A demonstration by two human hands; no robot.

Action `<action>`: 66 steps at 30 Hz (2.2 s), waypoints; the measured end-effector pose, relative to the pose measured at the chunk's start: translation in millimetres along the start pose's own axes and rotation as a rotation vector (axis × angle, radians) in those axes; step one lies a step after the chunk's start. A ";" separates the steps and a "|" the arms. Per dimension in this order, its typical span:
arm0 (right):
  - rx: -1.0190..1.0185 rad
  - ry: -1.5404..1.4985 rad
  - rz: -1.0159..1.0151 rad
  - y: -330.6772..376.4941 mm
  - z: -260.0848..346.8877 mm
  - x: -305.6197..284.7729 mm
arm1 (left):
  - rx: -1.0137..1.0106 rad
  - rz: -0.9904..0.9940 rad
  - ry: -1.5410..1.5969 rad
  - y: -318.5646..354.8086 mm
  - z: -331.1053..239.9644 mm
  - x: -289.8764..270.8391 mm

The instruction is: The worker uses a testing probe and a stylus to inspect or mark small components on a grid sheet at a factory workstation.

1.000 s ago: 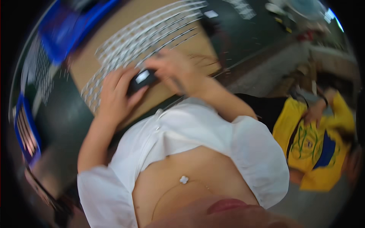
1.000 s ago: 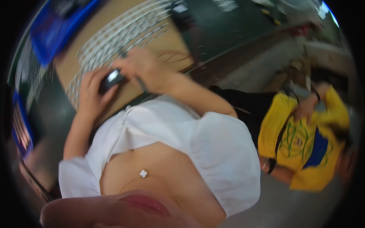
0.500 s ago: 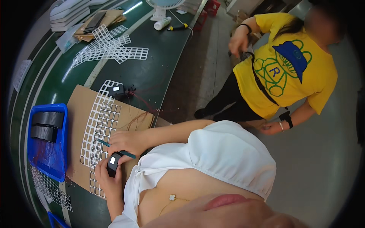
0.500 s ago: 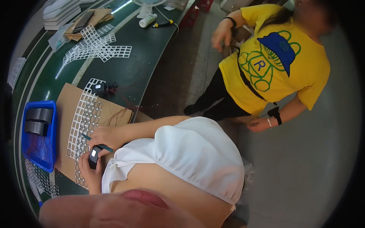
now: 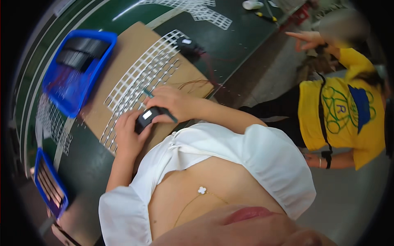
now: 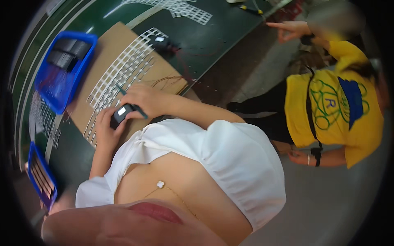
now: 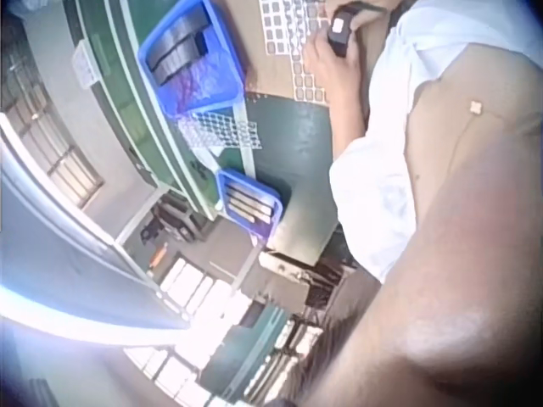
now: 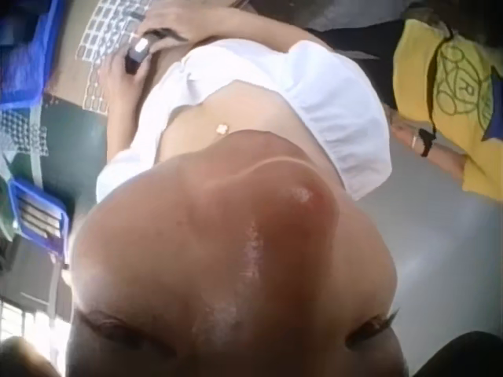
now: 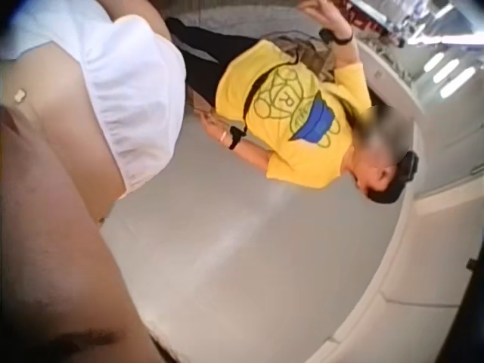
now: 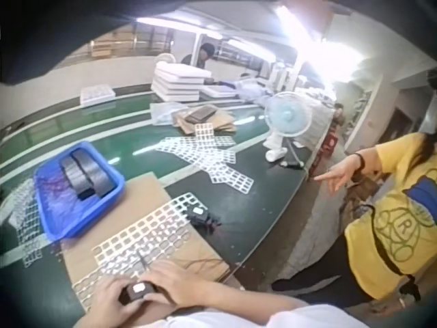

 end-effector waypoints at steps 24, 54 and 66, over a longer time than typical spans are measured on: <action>0.122 0.010 0.055 5.7 -5.5 10.0 | -0.048 0.044 -0.043 5.6 10.2 0.7; 0.383 0.495 -0.539 33.7 -48.1 -184.3 | -0.052 0.060 -0.017 13.2 5.6 -9.1; 0.660 0.543 -0.278 23.2 -73.7 -134.0 | -0.059 0.090 -0.018 13.7 7.5 -8.5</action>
Point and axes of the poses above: each hand's wrist, its own y-axis away from the middle knuckle, its own x-axis out of the palm, z = x × y, the point moved 9 cm from there along -y, towards the middle knuckle, and after that the axes turned 3 degrees about -x, right-handed, at the moved point
